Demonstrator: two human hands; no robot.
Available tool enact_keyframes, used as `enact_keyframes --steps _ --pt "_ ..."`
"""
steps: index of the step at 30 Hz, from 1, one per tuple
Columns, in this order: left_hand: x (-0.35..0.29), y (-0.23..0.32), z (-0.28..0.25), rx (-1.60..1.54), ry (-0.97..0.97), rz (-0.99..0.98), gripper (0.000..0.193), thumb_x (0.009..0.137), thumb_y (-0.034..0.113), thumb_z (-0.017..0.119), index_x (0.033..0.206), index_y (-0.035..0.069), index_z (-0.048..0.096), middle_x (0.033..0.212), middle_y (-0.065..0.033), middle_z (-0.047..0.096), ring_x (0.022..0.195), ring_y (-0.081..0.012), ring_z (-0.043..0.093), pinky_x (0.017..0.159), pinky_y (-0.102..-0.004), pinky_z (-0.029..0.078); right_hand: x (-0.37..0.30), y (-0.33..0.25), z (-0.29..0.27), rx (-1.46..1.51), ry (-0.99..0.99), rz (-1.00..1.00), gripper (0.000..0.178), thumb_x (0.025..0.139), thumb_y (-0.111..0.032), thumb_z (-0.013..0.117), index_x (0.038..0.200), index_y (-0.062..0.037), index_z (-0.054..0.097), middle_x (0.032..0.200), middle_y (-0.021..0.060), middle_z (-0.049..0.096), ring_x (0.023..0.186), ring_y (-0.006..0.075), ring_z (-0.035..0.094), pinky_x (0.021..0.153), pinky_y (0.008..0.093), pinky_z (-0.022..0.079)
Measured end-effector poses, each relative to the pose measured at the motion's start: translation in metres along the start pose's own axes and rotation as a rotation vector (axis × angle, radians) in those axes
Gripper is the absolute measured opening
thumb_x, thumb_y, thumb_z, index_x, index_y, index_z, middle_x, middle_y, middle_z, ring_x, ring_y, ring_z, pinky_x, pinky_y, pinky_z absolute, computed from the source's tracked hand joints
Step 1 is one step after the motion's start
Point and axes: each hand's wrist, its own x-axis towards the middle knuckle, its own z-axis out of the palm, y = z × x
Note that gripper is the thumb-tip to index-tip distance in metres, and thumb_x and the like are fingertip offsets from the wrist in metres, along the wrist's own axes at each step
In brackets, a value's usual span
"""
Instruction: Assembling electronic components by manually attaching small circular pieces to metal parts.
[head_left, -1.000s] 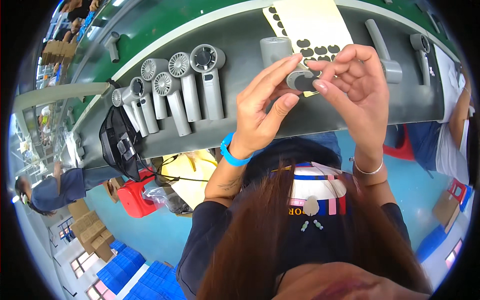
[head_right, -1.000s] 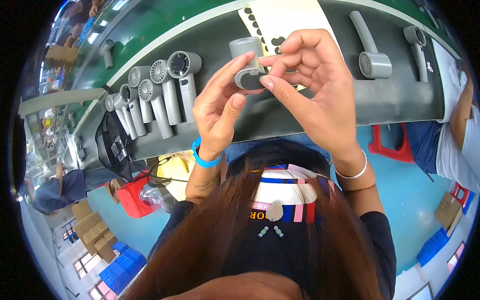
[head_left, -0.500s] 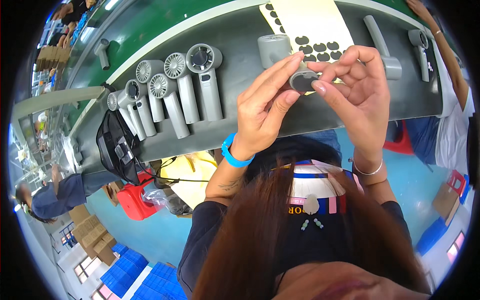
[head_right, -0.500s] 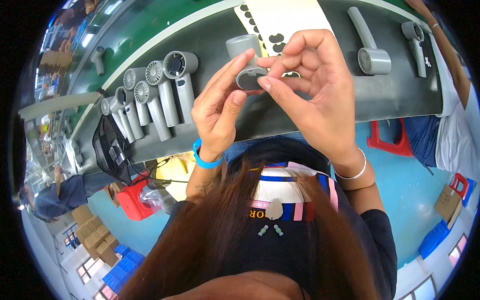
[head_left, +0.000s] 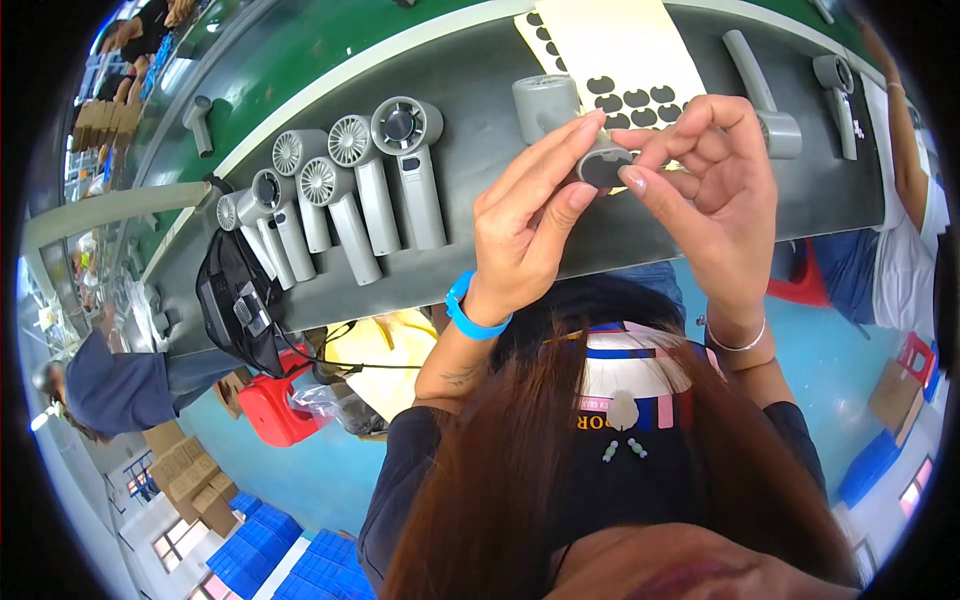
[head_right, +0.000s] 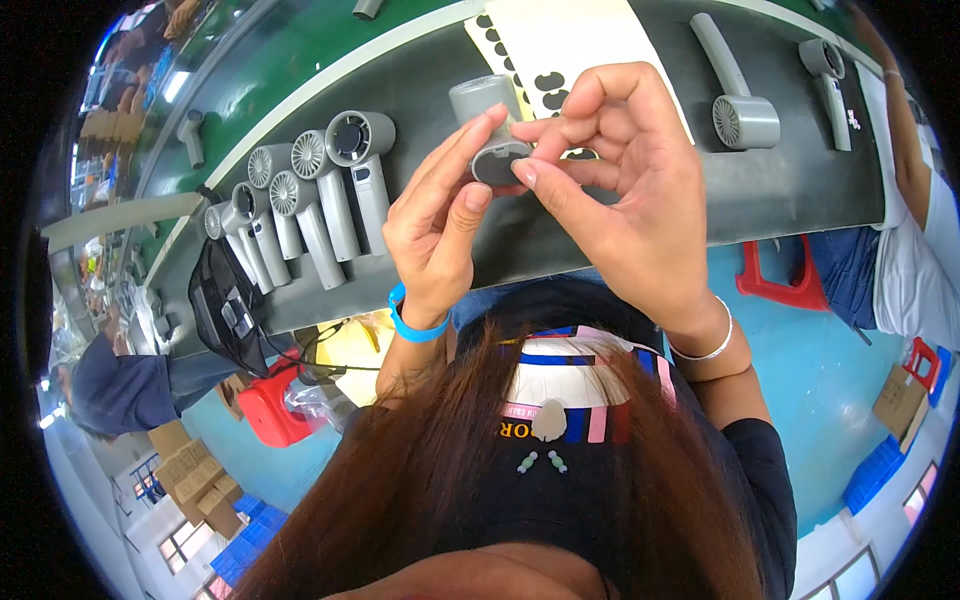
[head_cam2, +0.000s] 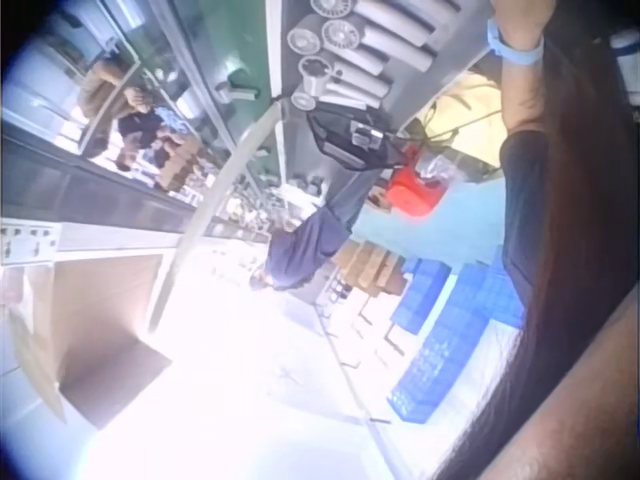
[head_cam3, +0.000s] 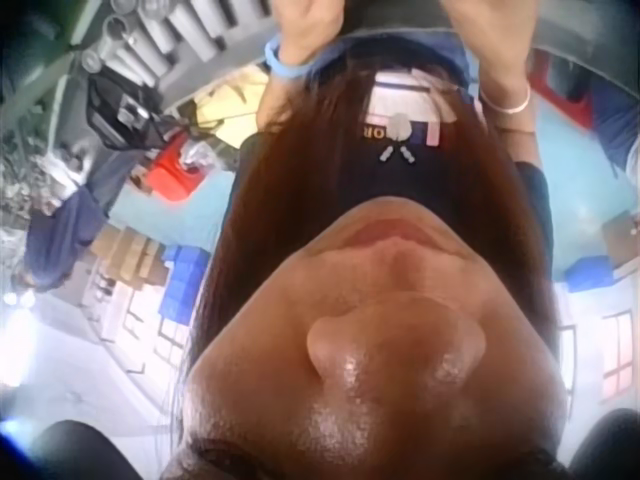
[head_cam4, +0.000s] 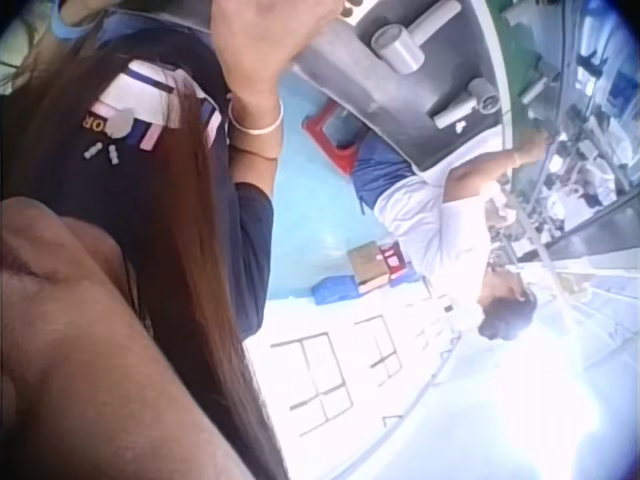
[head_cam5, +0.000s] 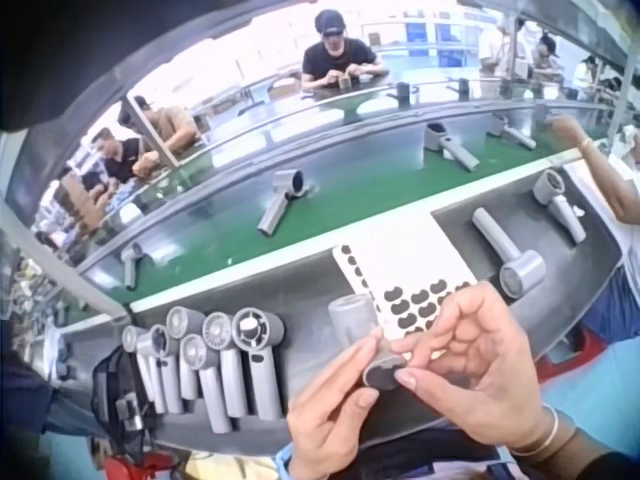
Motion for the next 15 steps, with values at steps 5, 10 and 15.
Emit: enact_keyframes --steps 5,10,15 --pt "0.002 -0.001 0.003 -0.034 0.009 0.036 0.035 0.091 0.003 0.057 0.126 -0.001 0.056 0.124 -0.0193 0.057 0.099 -0.0207 0.062 0.077 -0.031 0.057 0.0 -0.002 0.002 -0.029 0.013 -0.001 0.037 0.079 0.013 0.062 0.106 -0.0021 0.041 0.092 0.0085 0.059 0.1 0.0204 0.063 0.081 0.0268 0.055" --pt "0.001 0.001 0.005 -0.098 0.018 0.012 0.036 0.09 0.002 0.059 0.125 -0.001 0.057 0.124 -0.0186 0.058 0.095 -0.017 0.061 0.075 -0.0293 0.057 -0.003 -0.008 0.004 -0.107 0.04 0.01 0.037 0.079 0.012 0.062 0.105 -0.0026 0.042 0.091 0.0081 0.059 0.101 0.0193 0.063 0.08 0.0259 0.054" --pt "0.0 -0.001 0.006 -0.057 0.048 -0.015 0.039 0.084 -0.002 0.064 0.122 -0.001 0.059 0.121 -0.0168 0.06 0.087 -0.0126 0.061 0.071 -0.0245 0.055 -0.005 -0.01 0.005 -0.233 0.014 0.015 0.037 0.081 0.009 0.062 0.11 -0.0029 0.041 0.089 0.0072 0.061 0.1 0.0194 0.064 0.08 0.0257 0.053"
